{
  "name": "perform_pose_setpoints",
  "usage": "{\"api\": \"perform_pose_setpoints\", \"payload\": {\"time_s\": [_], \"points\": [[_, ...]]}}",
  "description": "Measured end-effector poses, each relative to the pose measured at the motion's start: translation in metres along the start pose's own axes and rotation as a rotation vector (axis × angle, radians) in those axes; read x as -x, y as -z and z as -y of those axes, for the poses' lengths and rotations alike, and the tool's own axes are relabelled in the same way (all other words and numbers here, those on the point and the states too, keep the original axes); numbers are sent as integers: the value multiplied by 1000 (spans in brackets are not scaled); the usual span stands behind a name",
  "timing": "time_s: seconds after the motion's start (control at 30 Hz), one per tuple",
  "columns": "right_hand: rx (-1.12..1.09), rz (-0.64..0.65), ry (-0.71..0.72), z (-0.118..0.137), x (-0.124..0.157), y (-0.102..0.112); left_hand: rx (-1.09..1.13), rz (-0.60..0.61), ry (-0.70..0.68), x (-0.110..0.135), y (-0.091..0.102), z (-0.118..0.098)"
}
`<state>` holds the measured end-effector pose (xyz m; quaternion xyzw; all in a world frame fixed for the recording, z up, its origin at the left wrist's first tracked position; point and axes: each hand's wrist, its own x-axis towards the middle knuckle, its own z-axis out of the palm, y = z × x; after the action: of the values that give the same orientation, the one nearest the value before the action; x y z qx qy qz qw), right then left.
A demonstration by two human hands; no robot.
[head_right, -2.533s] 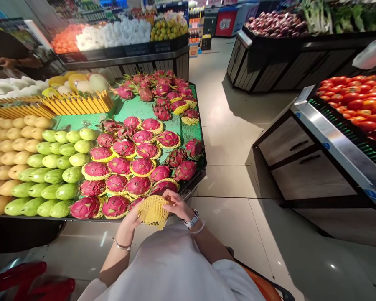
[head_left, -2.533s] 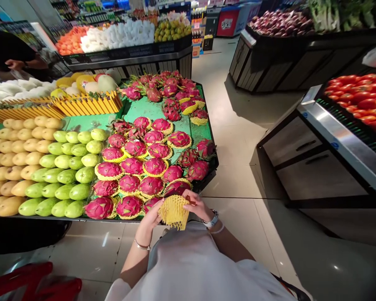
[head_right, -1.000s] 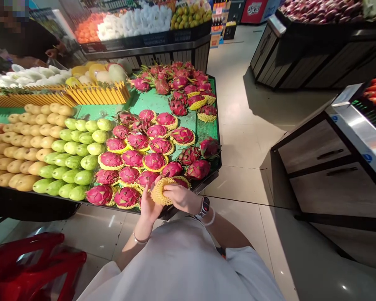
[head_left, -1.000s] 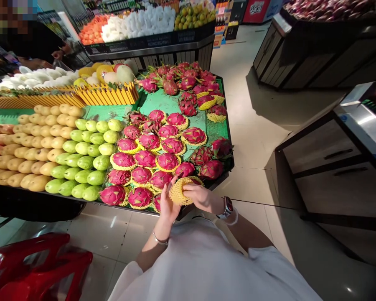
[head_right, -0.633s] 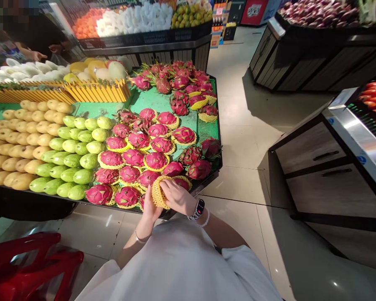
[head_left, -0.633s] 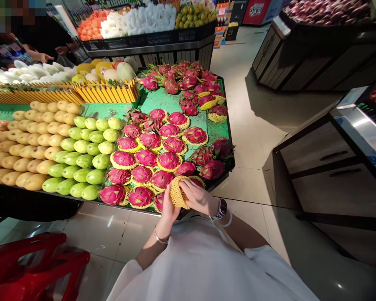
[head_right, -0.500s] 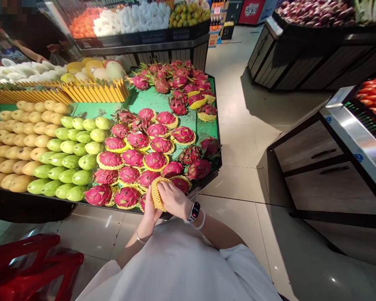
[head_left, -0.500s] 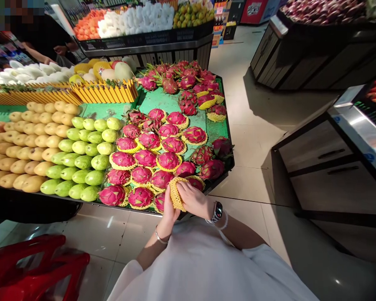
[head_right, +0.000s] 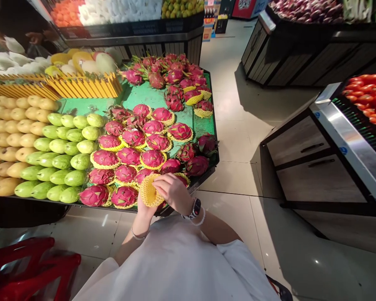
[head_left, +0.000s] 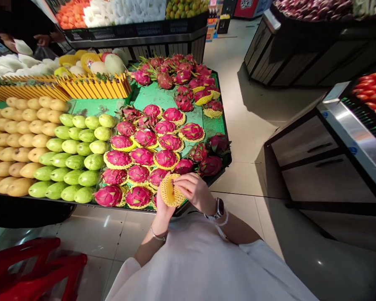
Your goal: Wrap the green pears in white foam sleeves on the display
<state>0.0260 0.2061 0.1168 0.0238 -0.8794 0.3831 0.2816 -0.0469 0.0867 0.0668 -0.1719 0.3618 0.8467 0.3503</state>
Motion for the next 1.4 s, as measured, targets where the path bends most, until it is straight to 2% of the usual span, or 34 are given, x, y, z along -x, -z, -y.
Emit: {"api": "perform_pose_setpoints", "payload": {"time_s": [0.07,0.13,0.17,0.2,0.23,0.33,0.43,0.5,0.6,0.7,0.8,0.9,1.07,1.13,1.27,1.4], "points": [[53,-159,-68,-13,-4,18,56,-69,30,1,-2,-4],[161,-284,-166,-39,-9,39,93,-122,37,2,-3,-7],[227,-301,-208,-56,-12,50,103,-135,35,2,-3,-8],[295,-265,-236,-74,-16,58,112,-143,35,2,-3,-10],[352,-197,-253,-92,-21,65,122,-148,37,2,-2,-11],[437,147,-218,-138,-37,70,149,-162,38,3,3,-13],[536,461,-118,-164,-53,60,138,-125,17,3,10,-16],[609,620,-84,-173,-63,54,145,-107,3,4,13,-17],[671,765,-83,-178,-76,49,205,-144,1,5,16,-18],[741,823,-126,-177,-83,45,221,-154,7,7,16,-17],[796,812,-155,-173,-83,41,238,-148,-12,8,13,-14],[790,817,-125,-174,-79,41,295,-170,-26,10,9,-12],[590,744,-139,-188,-78,57,333,-191,-62,11,4,-13],[403,633,-191,-193,-78,66,332,-194,-73,10,2,-14],[-76,300,-301,-185,-77,82,320,-210,-126,4,-6,-14],[-228,45,-420,-154,-78,89,253,-210,-206,-9,-16,-12]]}}
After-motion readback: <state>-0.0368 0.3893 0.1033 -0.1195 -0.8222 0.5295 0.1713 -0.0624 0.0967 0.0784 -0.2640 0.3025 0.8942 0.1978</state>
